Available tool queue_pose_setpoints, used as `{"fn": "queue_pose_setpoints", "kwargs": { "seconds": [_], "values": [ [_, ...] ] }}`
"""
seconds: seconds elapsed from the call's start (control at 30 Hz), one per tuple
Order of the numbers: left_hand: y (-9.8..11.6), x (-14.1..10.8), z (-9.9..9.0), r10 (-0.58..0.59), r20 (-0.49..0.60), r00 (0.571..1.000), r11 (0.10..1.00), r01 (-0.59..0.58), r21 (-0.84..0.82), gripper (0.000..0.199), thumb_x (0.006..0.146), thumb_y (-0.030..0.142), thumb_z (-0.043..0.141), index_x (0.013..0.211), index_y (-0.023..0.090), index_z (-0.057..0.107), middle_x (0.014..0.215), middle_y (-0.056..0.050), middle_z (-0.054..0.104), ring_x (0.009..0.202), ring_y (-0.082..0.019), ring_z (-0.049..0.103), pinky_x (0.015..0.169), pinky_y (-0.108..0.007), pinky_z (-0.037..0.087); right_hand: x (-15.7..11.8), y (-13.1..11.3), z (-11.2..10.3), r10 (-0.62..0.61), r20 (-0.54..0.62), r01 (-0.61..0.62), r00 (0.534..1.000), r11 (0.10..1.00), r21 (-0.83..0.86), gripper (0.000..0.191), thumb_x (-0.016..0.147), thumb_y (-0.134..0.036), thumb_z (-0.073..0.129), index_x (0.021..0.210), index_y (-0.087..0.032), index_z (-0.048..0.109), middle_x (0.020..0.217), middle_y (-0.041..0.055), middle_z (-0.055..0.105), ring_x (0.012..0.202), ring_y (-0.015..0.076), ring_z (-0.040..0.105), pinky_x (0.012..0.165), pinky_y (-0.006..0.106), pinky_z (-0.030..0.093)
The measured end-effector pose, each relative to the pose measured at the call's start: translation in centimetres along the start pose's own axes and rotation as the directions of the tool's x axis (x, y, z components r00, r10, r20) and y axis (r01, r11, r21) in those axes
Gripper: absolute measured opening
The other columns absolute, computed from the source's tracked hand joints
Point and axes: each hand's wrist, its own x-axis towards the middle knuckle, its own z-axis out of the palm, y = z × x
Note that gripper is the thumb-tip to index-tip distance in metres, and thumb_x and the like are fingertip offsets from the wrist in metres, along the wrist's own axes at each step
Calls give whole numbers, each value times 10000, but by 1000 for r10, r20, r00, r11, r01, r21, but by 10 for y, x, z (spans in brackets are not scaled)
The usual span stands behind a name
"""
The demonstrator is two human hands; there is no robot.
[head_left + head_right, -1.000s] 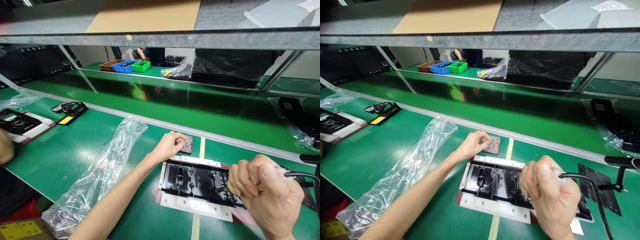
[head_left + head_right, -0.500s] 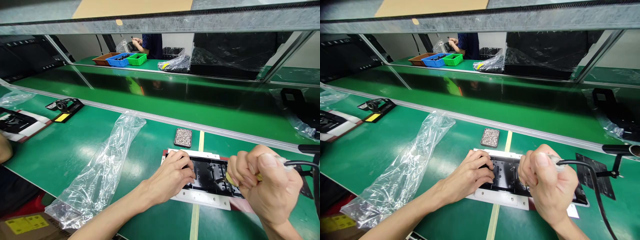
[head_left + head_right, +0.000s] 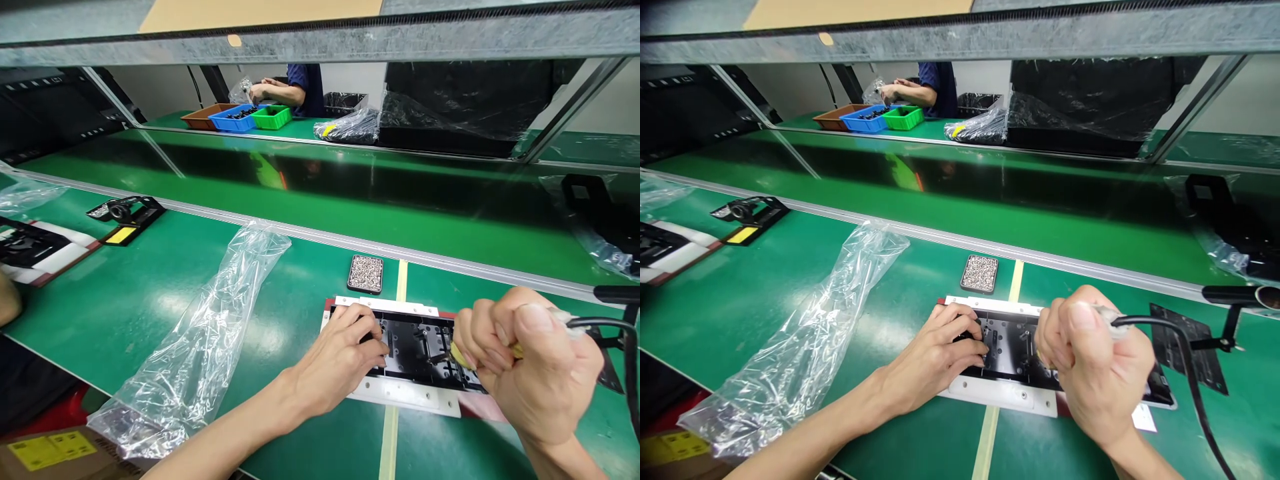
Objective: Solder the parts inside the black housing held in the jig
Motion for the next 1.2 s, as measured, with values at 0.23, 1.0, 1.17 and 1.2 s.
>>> {"fn": "queue_pose_setpoints", "kwargs": {
  "seconds": [0.23, 1.0, 1.17, 1.2],
  "values": [
    [-1, -15, -3, 123, -41, 992, 983, -116, 143, 253, 1067, 55, 547, 1220, 177, 708, 1089, -74, 680, 1195, -269, 537, 871, -388, 401, -1, 0, 0, 9, -6, -9, 1000, 1000, -9, 496, 958, -428, 690, 599, -204, 431, 462, -40, 315, 387, 99, 314, 366, 244, 282],
    [-107, 70, -18, -367, 13, 930, 924, 362, 125, 135, 989, 123, 665, 952, 195, 773, 980, -49, 748, 1059, -269, 595, 968, -416, 443, -2, 6, -6, 2, 22, -2, 1000, 1000, 16, 513, 1009, -434, 652, 612, -207, 420, 482, -47, 335, 402, 100, 347, 367, 221, 337],
    [-116, 83, -5, -314, 58, 948, 932, 296, 210, 169, 974, 115, 636, 883, 182, 761, 876, -58, 706, 991, -270, 581, 939, -397, 448, -3, 6, -9, 19, 23, -19, 1000, 1000, 17, 505, 1015, -436, 643, 622, -207, 424, 488, -47, 338, 411, 105, 355, 376, 224, 346],
    [-117, 84, -3, -302, 66, 951, 932, 280, 229, 168, 977, 122, 636, 881, 180, 761, 875, -61, 702, 985, -270, 577, 933, -396, 446, -3, 7, -9, 21, 25, -22, 999, 1000, 18, 506, 1018, -437, 638, 622, -207, 425, 488, -46, 340, 412, 105, 355, 376, 223, 344]
  ]
}}
